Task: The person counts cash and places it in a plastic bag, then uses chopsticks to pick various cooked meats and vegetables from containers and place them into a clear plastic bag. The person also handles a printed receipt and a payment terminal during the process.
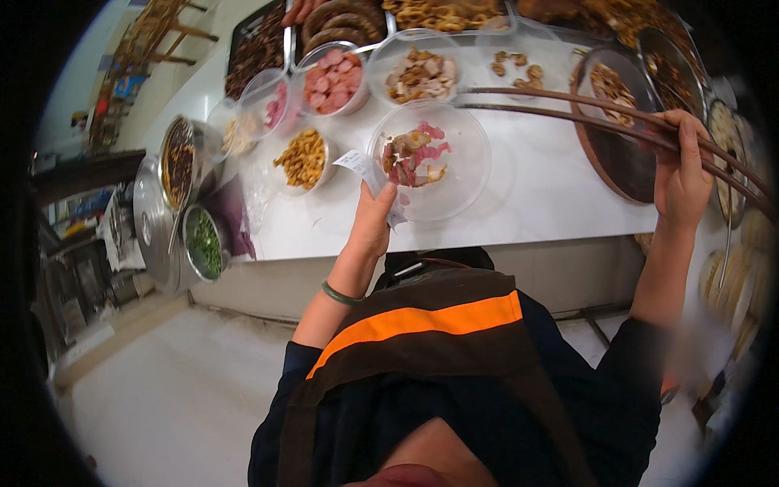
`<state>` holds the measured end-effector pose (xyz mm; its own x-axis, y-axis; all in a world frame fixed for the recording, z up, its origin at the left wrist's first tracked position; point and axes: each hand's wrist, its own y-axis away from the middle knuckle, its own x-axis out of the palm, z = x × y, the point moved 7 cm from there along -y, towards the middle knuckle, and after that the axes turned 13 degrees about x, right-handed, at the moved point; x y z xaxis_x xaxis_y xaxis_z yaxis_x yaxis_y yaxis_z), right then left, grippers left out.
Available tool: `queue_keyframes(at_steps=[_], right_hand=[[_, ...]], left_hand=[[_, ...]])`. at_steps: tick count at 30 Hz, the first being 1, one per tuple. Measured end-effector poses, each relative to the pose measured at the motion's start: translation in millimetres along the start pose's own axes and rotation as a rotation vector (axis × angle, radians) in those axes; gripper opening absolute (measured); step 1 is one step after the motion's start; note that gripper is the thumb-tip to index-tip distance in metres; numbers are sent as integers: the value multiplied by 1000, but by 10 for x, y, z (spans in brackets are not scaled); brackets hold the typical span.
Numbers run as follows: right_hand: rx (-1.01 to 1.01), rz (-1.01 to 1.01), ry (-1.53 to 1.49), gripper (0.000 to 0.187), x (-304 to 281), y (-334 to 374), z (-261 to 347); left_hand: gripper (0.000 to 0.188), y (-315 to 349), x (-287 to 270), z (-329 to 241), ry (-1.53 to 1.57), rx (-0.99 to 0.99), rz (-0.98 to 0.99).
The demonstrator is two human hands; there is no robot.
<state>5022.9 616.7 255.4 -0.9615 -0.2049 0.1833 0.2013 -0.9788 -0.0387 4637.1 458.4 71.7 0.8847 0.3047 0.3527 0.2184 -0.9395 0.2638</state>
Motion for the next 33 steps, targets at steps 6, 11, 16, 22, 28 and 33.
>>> queue_keyframes(at_steps=[6, 11, 16, 22, 28, 33], right_hand=[[76, 238, -29, 21, 1054, -26, -389], [108, 404, 135, 19, 2113, 114, -729], [117, 487, 198, 16, 2845, 349, -861], [80, 487, 299, 15, 3275, 511, -582], [68, 506, 117, 20, 3758, 615, -402], [334, 326, -100, 22, 4036, 587, -884]], left_hand=[[87, 300, -423, -234, 171, 76, -142], [89, 542, -740, -327, 180, 131, -138], [90, 892, -1213, -480, 179, 193, -218], [85, 1363, -1908, -665, 373, 274, -322], [67, 1830, -2774, -540, 342, 328, -392], [56, 2455, -3510, -234, 505, 268, -521]])
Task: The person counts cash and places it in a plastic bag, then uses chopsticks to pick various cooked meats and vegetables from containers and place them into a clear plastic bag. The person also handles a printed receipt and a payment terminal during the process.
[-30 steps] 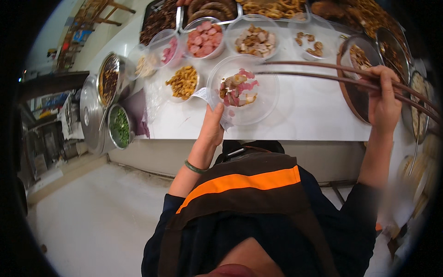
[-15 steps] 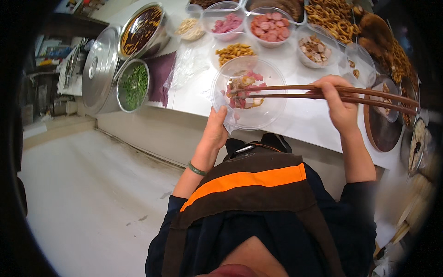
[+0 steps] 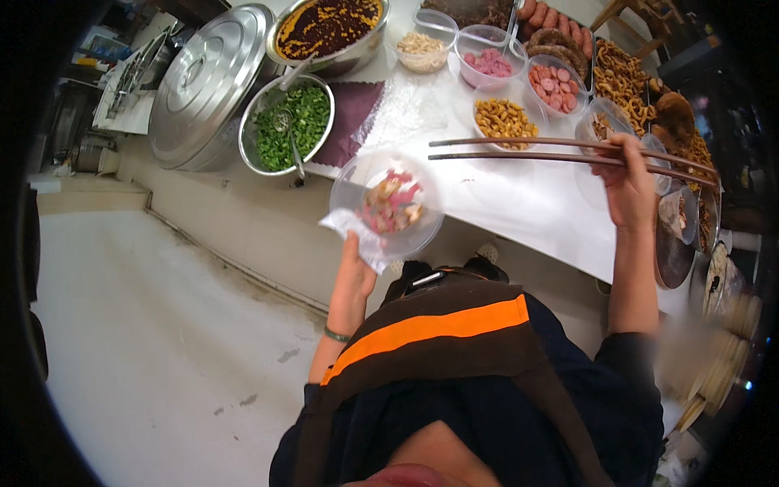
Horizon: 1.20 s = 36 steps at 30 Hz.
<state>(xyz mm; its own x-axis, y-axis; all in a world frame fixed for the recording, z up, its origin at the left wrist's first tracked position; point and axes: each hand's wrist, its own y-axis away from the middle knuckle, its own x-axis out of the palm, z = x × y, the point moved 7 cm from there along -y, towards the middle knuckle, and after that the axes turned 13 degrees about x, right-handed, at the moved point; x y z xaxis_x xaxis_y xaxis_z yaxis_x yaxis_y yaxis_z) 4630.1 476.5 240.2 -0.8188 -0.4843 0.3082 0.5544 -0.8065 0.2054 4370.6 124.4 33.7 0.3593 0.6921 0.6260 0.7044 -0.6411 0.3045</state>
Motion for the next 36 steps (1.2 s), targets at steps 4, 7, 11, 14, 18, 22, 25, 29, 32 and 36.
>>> queue_keyframes(at_steps=[4, 7, 11, 14, 18, 22, 25, 29, 32, 36], right_hand=[[434, -200, 102, 25, 210, -37, -873], [311, -155, 11, 28, 498, 6, -887], [-231, -178, 279, 26, 935, -268, -203], [-696, -133, 721, 13, 1459, -535, 120], [-931, 1, 1219, 18, 2061, -1129, -195], [-914, 39, 1599, 25, 2307, -1896, -663], [-944, 48, 1632, 15, 2416, -2405, -877], [-820, 68, 1664, 14, 2418, -2932, -1251], [-631, 100, 1728, 17, 2355, -3212, -1481], [-588, 234, 1753, 30, 2366, -3243, -1487]], left_hand=[[55, 213, -668, -307, 158, -2, -158], [54, 337, -1059, -528, 182, 6, -220], [53, 410, -1453, -835, 89, 16, -292], [55, 381, -1605, -968, 87, 48, -335], [58, 388, -1755, -1041, 92, 90, -379], [60, 541, -1836, -1059, 74, 115, -406], [64, 764, -1822, -1123, 73, 150, -422], [65, 914, -1837, -1189, 57, 201, -503], [66, 865, -1780, -1169, 76, 220, -446], [63, 710, -1812, -1117, 79, 186, -582]])
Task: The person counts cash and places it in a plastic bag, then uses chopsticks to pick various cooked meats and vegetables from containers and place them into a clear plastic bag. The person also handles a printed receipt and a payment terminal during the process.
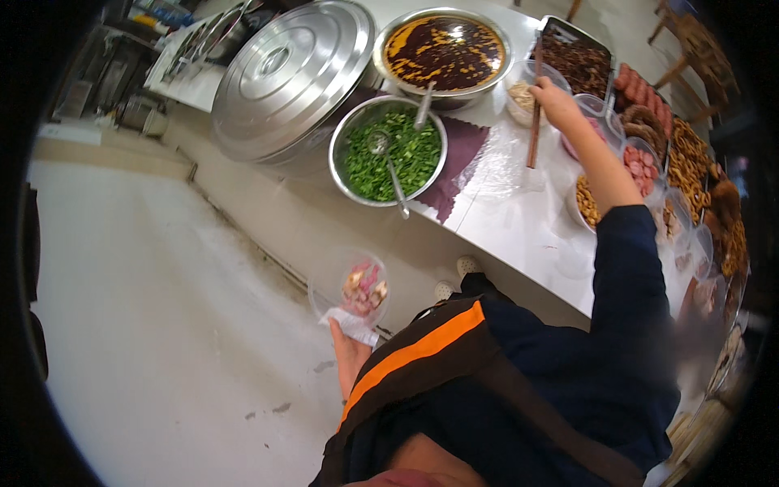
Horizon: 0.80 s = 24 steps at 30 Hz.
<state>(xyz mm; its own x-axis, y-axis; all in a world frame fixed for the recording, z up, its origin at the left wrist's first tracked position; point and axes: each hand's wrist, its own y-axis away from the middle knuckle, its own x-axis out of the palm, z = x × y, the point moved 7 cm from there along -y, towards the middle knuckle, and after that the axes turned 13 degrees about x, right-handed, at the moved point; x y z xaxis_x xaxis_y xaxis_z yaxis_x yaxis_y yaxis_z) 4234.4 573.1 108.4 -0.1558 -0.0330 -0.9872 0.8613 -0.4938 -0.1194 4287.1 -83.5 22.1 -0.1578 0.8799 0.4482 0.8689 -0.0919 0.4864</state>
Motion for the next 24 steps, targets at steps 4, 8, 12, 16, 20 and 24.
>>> queue_keyframes(at_steps=[4, 8, 12, 16, 20, 24], right_hand=[[-11, -32, 82, 43, -307, 105, 174], [-94, -165, -218, 49, -717, 396, 747], [-479, 139, -524, 60, -519, 1126, 1905], [-581, 386, -384, 70, -45, 1601, 2801], [-612, 109, -515, 44, 15, 1439, 3190], [-438, -28, -787, 13, -142, 1122, 2997]], left_hand=[[56, -86, 269, -19, 115, 37, 54], [57, -194, 392, -107, 45, 90, 40], [57, -282, 478, -197, 8, 121, 38], [56, -286, 661, -323, 64, 160, 25], [57, -247, 780, -411, 51, 167, -12], [58, -279, 789, -446, 37, 202, -10]])
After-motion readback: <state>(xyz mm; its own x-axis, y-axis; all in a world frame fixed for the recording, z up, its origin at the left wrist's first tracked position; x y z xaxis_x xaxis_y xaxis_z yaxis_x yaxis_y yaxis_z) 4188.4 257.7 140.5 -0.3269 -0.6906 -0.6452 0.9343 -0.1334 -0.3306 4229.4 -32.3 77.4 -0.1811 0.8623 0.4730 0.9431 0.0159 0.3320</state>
